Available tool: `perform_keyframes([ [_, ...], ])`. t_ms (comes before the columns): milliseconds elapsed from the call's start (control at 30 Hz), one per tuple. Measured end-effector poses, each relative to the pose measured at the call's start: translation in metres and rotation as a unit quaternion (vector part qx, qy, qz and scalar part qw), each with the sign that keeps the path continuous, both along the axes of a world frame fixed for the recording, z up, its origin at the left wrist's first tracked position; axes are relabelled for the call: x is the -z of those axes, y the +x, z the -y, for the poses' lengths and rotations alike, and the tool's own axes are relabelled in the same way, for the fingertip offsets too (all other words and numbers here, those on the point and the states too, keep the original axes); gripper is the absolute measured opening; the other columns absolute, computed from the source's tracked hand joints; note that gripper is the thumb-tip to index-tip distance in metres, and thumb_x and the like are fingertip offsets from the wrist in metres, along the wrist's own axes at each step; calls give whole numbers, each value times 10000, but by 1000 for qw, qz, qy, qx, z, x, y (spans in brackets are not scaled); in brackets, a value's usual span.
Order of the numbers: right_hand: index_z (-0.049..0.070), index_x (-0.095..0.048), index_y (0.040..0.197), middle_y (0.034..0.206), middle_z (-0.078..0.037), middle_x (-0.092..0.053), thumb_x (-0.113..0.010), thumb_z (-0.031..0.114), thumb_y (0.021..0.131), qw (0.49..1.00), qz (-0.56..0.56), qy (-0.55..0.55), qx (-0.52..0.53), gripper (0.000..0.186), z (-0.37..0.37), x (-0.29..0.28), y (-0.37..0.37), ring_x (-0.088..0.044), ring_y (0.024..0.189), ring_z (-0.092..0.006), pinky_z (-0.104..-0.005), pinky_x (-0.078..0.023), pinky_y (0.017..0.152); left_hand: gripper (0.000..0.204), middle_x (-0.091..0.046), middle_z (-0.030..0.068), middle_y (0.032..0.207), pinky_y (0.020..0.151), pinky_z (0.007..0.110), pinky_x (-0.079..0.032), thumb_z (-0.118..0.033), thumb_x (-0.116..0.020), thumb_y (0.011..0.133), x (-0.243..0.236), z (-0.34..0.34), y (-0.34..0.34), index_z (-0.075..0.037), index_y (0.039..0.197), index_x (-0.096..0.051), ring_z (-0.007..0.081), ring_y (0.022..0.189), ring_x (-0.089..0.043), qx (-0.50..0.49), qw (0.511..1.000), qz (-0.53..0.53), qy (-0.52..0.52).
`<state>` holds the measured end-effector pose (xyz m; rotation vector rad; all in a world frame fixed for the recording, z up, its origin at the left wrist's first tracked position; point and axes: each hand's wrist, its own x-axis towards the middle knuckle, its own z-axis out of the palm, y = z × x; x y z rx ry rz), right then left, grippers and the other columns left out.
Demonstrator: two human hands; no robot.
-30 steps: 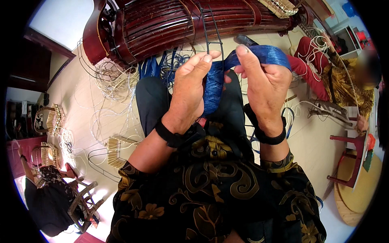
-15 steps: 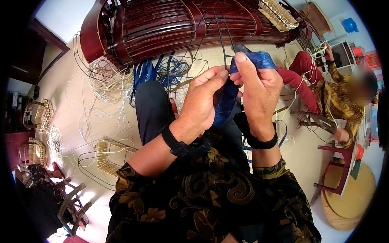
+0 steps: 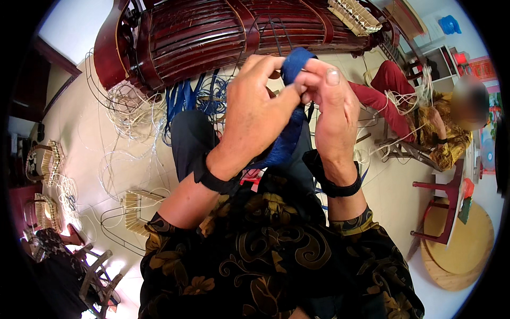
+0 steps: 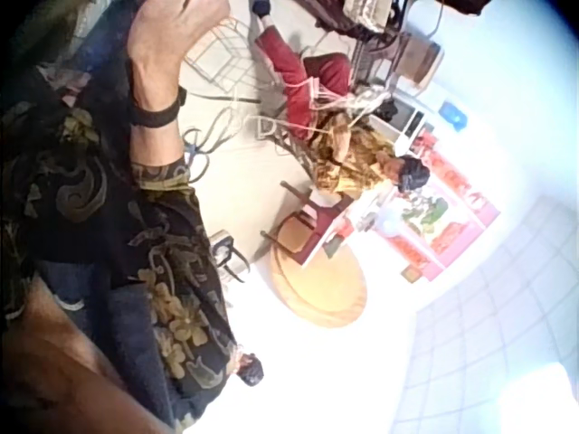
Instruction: The person weaves blue plastic strips into a wire frame to create a basket, wrapping the strips around the wire and pulling them tight by hand.
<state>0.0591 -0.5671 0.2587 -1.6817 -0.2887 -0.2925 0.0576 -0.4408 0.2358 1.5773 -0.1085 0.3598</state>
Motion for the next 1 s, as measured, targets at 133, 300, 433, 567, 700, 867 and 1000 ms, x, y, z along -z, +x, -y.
perform_keyframes([
  [133,-6,-596,1124,959,-52,-662,-561,228,980,995,-25,93,1,277,5,4,-3,-610,806,-96,-239,-497,724,209,-655,115,896,650,290,-503,-49,-615,811,1,6,2,24,999,-669,160,717,-621,-49,998,-4,-31],
  [300,26,-589,1071,917,2,-603,-635,142,942,988,-81,128,12,178,15,31,-6,-554,778,-56,-206,-461,683,194,-658,67,836,637,268,-487,-61,-553,891,8,1,7,28,1025,-662,110,689,-590,-62,997,-19,-40],
  [433,35,-589,1028,794,39,-578,-625,236,960,962,-213,169,-19,215,17,30,-11,-499,683,-32,-194,-407,596,208,-637,28,796,635,242,-468,-111,-535,951,11,-2,10,37,1026,-661,80,686,-564,-24,991,-56,-121],
  [567,32,-607,909,708,51,-533,-594,270,978,980,-172,99,27,248,17,30,-12,-461,639,-39,-214,-379,554,233,-626,13,773,637,232,-461,-141,-516,975,10,-6,7,34,1026,-660,63,687,-546,-42,992,-50,-105],
  [700,10,-576,796,654,48,-482,-539,301,1001,984,-175,13,-1,358,14,39,-17,-422,631,-41,-234,-370,552,231,-614,-4,770,639,218,-433,-143,-510,982,3,-3,-2,26,978,-668,55,691,-517,-65,979,-69,-182],
  [867,4,-647,1010,820,2,-632,-464,311,1034,972,-221,51,-65,358,6,40,-10,-548,704,-55,-211,-469,632,214,-591,-22,767,646,211,-409,-131,-517,978,-1,-2,-10,21,965,-667,44,707,-479,-96,976,-23,-194],
  [1000,6,-645,1001,826,0,-640,-489,324,1025,965,-230,90,-82,354,4,47,-2,-557,696,-51,-208,-471,615,224,-676,59,933,740,224,-485,-104,-503,975,-16,-9,-15,50,1029,-658,94,800,-604,-67,994,-9,-90],
])
